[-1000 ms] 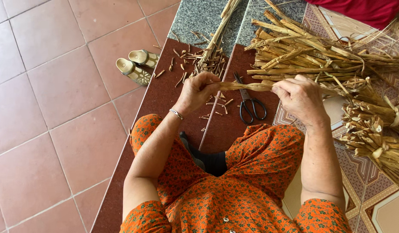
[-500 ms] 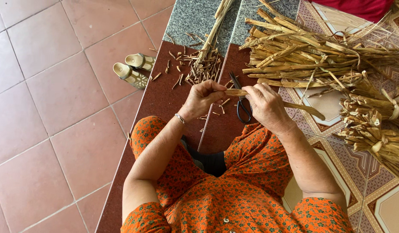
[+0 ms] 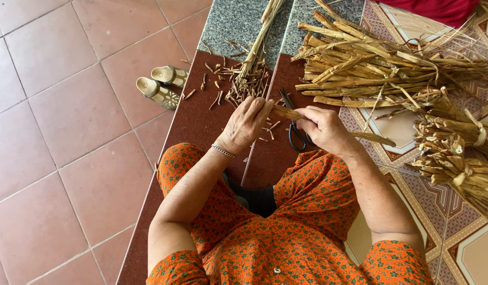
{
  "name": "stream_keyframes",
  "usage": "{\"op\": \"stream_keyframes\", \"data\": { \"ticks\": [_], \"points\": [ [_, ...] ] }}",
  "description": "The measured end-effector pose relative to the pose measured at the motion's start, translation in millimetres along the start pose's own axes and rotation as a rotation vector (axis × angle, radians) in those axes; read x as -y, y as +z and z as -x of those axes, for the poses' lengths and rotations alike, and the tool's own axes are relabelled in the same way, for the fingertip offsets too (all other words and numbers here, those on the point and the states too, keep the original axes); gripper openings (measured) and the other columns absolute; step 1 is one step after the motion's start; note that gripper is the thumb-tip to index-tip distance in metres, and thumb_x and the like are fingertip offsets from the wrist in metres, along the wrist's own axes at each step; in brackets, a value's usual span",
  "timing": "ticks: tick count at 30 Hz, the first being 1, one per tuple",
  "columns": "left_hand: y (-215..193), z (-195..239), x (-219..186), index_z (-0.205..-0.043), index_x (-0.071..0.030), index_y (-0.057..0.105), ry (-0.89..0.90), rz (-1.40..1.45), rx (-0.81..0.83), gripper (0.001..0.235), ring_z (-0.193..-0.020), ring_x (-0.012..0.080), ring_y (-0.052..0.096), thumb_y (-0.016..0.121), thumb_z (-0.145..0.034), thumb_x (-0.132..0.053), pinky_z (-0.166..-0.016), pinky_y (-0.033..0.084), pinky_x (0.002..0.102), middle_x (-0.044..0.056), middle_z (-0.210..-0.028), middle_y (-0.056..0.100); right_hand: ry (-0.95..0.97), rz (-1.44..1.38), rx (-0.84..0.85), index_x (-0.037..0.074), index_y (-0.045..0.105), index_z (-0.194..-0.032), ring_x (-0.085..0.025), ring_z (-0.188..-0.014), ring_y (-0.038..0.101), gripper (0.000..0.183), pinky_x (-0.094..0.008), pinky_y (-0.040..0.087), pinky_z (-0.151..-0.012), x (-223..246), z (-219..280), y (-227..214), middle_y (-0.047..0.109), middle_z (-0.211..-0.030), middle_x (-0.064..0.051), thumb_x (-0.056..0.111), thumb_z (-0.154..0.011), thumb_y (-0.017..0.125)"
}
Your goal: The person sits on the floor and processes dried plant stalks by stripping outer layers and trimming ends with shears. They gather the trimmed stalks into a bundle, tie it with a strip of the same material, and continue trimming additional stalks.
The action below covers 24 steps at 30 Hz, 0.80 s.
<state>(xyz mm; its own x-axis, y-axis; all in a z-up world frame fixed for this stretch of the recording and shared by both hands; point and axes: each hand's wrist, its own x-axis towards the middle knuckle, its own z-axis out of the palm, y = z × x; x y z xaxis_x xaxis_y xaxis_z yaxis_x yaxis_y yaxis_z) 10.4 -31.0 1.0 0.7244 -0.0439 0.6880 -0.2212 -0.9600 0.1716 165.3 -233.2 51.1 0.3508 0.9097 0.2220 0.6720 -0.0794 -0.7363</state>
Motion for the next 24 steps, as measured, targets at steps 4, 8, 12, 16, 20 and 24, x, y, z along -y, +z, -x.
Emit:
{"op": "stream_keyframes", "data": {
  "ticks": [4, 8, 12, 16, 20, 24],
  "points": [
    [15.8, 1.4, 0.1, -0.118, 0.001, 0.060, -0.130, 0.071, 0.017, 0.025, -0.092, 0.0242, 0.060, 0.067, -0.093, 0.004, -0.081, 0.056, 0.036, 0.012, -0.104, 0.060, -0.204, 0.394, -0.113, -0.003, 0.067, -0.104, -0.026, -0.074, 0.066, 0.011, -0.038, 0.057, -0.061, -1.9, -4.2, 5.5, 0.063, -0.082, -0.013, -0.003, -0.093, 0.070],
    [16.4, 2.1, -3.3, -0.102, -0.002, 0.066, -0.715, 0.848, 0.157, 0.009, -0.069, 0.0133, 0.056, 0.066, -0.102, -0.011, -0.064, 0.052, 0.032, 0.002, -0.081, 0.060, -0.344, 0.589, -0.274, -0.002, 0.066, -0.100, -0.024, -0.074, 0.064, 0.012, -0.036, 0.058, -0.063, -7.0, -9.6, 10.4, 0.060, -0.078, -0.009, -0.010, -0.092, 0.067],
    [10.4, -2.6, -2.7, -0.110, -0.004, 0.067, -1.062, 1.321, 0.239, 0.014, -0.062, 0.0083, 0.049, 0.063, -0.104, -0.016, -0.058, 0.047, 0.027, -0.002, -0.075, 0.058, -0.412, 0.629, -0.373, -0.002, 0.067, -0.101, -0.024, -0.072, 0.065, 0.014, -0.037, 0.057, -0.062, -7.6, -14.3, 12.7, 0.060, -0.077, -0.009, -0.008, -0.088, 0.068],
    [12.2, -9.2, -2.8, -0.120, -0.008, 0.062, -0.942, 1.165, 0.058, 0.027, -0.066, 0.0070, 0.058, 0.066, -0.093, -0.008, -0.056, 0.050, 0.025, -0.002, -0.082, 0.069, -0.307, 0.481, -0.304, 0.000, 0.067, -0.102, -0.023, -0.071, 0.066, 0.011, -0.035, 0.056, -0.061, -4.7, -16.5, 13.8, 0.062, -0.078, -0.009, -0.006, -0.093, 0.068],
    [7.1, -5.9, -2.6, -0.116, -0.001, 0.063, -0.398, 0.408, -0.074, 0.020, -0.084, 0.0148, 0.067, 0.072, -0.098, -0.004, -0.072, 0.058, 0.028, 0.007, -0.099, 0.069, -0.193, 0.305, -0.215, -0.002, 0.068, -0.101, -0.021, -0.064, 0.066, 0.008, -0.034, 0.052, -0.054, -2.1, -16.3, 11.5, 0.065, -0.076, -0.011, -0.005, -0.094, 0.065],
    [-0.4, -4.6, -0.9, -0.129, 0.004, 0.060, -0.024, 0.008, -0.059, 0.038, -0.098, 0.0239, 0.062, 0.071, -0.092, 0.001, -0.084, 0.058, 0.035, 0.014, -0.112, 0.062, 0.028, 0.079, -0.135, -0.001, 0.073, -0.096, -0.015, -0.052, 0.064, 0.009, -0.035, 0.046, -0.045, -2.3, -17.3, 1.8, 0.067, -0.065, -0.007, -0.002, -0.094, 0.065]
  ]
}}
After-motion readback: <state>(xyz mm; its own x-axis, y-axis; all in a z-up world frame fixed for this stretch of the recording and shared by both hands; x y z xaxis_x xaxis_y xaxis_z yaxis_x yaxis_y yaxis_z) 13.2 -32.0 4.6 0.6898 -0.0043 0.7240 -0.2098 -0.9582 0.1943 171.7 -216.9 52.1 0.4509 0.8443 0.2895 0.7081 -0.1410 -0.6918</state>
